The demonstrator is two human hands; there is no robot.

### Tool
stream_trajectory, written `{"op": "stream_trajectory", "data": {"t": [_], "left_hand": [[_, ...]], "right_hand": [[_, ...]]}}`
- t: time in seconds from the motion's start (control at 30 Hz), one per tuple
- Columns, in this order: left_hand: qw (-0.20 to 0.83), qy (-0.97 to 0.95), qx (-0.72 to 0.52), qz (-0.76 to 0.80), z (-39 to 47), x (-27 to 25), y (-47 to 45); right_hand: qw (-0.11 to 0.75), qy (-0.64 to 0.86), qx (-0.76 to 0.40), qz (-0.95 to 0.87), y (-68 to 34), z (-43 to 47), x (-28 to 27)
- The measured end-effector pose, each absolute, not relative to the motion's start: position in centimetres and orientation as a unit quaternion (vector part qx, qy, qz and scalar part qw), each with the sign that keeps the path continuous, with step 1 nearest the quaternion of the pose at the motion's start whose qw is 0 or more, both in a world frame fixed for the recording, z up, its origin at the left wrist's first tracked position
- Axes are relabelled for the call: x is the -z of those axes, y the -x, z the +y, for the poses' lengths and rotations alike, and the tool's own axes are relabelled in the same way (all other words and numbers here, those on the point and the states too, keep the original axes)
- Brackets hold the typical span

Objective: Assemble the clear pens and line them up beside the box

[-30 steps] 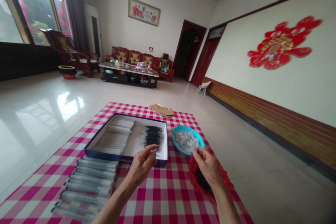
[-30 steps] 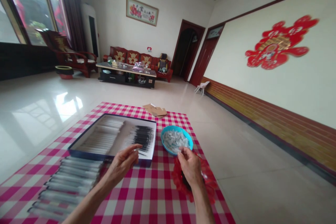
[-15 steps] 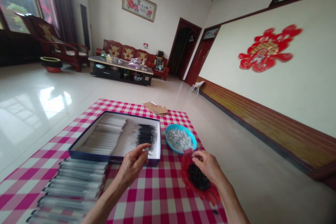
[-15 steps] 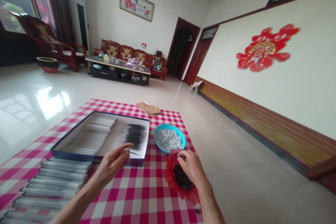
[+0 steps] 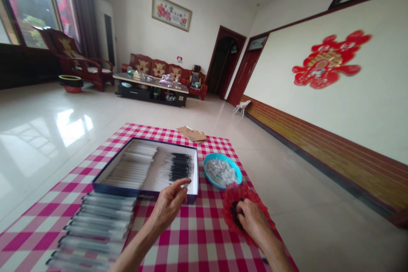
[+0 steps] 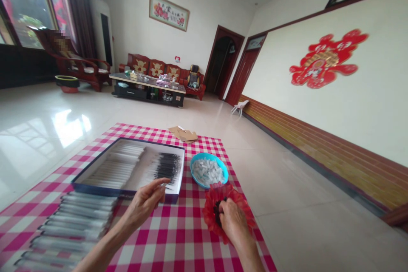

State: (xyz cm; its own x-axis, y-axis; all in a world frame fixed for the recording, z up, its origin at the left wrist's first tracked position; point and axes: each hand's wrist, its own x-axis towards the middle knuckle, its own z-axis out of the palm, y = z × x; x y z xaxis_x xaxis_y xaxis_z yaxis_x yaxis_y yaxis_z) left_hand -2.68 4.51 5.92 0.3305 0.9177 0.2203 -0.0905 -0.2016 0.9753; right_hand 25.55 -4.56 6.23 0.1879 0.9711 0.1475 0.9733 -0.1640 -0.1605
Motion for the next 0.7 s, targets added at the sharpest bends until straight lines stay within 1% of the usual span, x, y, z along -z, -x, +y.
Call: {"op": "stream_trajectory", "data": {"t": [0.07, 0.17, 0.27, 0.37, 0.5, 0.6, 0.7], "left_hand": [[0.532, -0.624, -0.465, 0.334, 4.3, -6.2, 2.6], [0.525, -0.639, -0.462, 0.32, 4.0, -6.4, 2.3], [0.514, -0.654, -0.458, 0.314, 3.7, -6.4, 2.2], [0.505, -0.664, -0.448, 0.322, 3.6, -6.1, 2.1], [0.485, -0.676, -0.449, 0.325, 3.6, -6.1, 2.3], [0.477, -0.683, -0.455, 0.316, 3.5, -6.4, 2.3], [0.469, -0.686, -0.462, 0.311, 3.4, -6.8, 2.3]], "right_hand": [[0.152, 0.759, 0.002, -0.634, -25.8, -4.6, -6.4], [0.268, 0.744, -0.023, -0.611, -25.2, -4.2, -7.6], [0.399, 0.696, -0.116, -0.586, -22.6, -3.4, -9.5], [0.478, 0.641, -0.229, -0.555, -19.0, -2.4, -10.9], [0.533, 0.564, -0.366, -0.514, -15.3, -1.0, -10.7], [0.559, 0.521, -0.413, -0.494, -14.1, -0.2, -9.7], [0.574, 0.5, -0.435, -0.481, -13.8, 0.1, -9.1]]}}
